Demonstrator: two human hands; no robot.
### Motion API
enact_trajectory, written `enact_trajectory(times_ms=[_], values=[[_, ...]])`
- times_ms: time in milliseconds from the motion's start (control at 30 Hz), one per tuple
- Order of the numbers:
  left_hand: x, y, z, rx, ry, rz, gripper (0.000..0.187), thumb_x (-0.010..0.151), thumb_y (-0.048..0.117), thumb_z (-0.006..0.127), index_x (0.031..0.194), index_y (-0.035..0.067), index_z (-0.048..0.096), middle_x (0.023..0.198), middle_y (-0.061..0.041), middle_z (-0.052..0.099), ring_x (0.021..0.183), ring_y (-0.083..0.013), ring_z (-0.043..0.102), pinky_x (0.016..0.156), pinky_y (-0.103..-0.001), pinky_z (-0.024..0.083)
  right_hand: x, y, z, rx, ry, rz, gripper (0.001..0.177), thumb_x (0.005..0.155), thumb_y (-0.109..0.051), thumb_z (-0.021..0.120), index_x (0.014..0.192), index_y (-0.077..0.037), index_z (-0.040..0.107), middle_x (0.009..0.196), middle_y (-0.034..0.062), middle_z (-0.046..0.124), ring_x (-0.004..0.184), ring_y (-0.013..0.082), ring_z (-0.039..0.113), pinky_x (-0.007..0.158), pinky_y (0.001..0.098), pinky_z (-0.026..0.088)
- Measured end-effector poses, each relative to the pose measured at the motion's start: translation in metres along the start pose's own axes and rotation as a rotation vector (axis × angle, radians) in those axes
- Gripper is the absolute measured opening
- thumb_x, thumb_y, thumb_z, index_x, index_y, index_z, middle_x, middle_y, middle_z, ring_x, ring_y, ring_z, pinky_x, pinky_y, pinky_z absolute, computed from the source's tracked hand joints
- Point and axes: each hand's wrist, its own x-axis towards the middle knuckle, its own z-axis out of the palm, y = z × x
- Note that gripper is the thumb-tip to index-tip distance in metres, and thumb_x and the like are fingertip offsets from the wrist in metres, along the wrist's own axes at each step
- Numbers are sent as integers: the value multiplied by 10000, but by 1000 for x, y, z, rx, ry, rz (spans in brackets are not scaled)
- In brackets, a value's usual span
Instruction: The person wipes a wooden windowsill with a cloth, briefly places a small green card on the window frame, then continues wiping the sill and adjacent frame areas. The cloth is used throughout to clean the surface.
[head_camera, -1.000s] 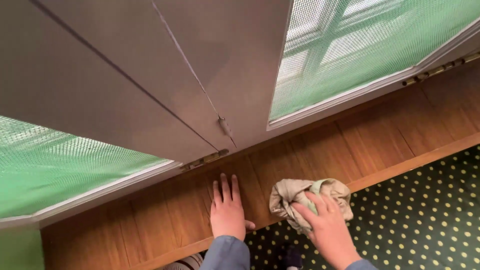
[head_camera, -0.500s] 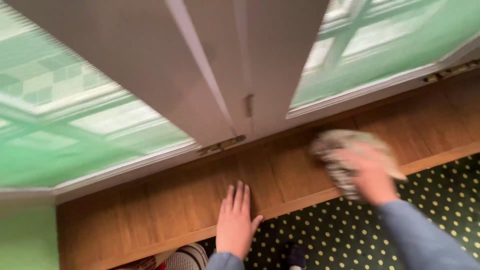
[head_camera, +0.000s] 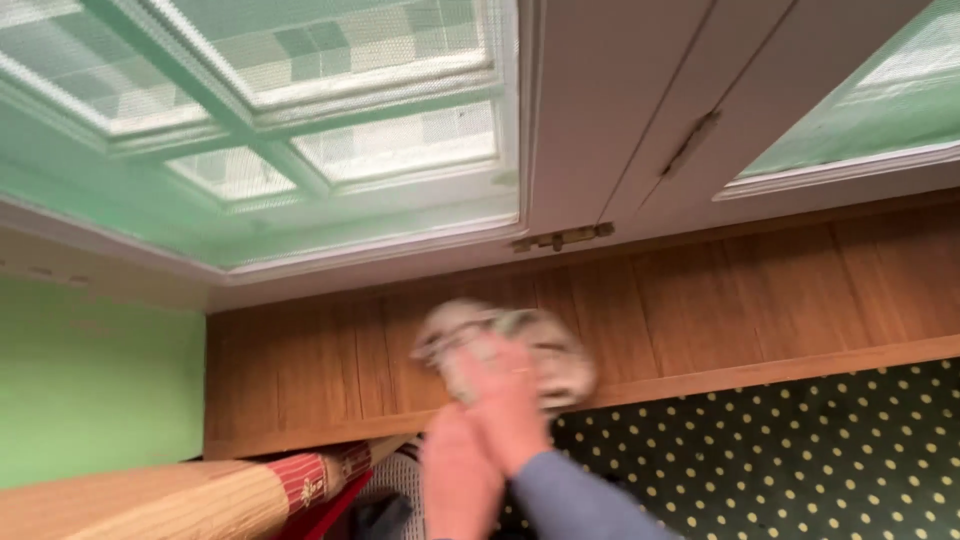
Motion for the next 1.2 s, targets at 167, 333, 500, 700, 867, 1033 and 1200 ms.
enact_trajectory(times_ms=[167,333,500,700,867,1033,1200], values=[[-12,-70,-16,421,248,56,397,739,213,603,1125,123,577,1031,-102,595,949,-355,569,750,-501,486,14,64,-30,-909,-409,-894,589,808,-136,774,1370,-236,629,1508,115,499,1362,408,442,1061,621,358],[25,-72,-64,376,-2,-178,261,961,391,580,991,132,579,1007,-85,588,959,-299,586,775,-471,520,31,42,-173,-639,-520,-58,485,905,-477,615,1325,-253,705,1374,6,711,1248,181,674,1097,376,499],[53,-81,-95,118,-371,-697,804,861,730,676,1292,66,535,1317,-168,549,1185,-352,598,1060,-532,465,66,143,-386,-1651,-191,-732,1025,524,-220,832,1482,-310,478,1591,189,390,1471,397,410,1202,527,390],[65,-114,-66,-62,-355,-733,785,810,573,853,1252,4,542,1345,-225,469,1093,-472,656,1031,-539,526,18,175,-264,-1814,67,-646,1013,596,-124,676,1532,-398,400,1688,121,363,1523,361,378,1099,506,420],[68,-122,-53,-72,-357,-751,816,787,547,892,1281,2,541,1335,-237,462,1112,-491,648,1047,-542,518,-45,19,1,-815,-139,63,456,924,-495,502,1345,-335,574,1210,61,653,1074,239,611,981,389,470],[72,-137,-40,-68,-363,-770,680,824,318,890,1290,-14,522,1322,-254,441,1122,-511,648,1054,-535,521,-31,104,49,-1280,-355,-554,604,928,-150,488,1499,-346,465,1595,152,319,1390,538,304,1057,748,260],[75,-108,-69,-100,-424,-812,796,832,492,880,1335,1,504,1376,-217,423,1175,-459,629,1112,-505,496,-16,2,-12,-665,-434,-191,385,948,-295,540,1280,-199,712,1358,12,724,1297,152,636,1173,317,400]])
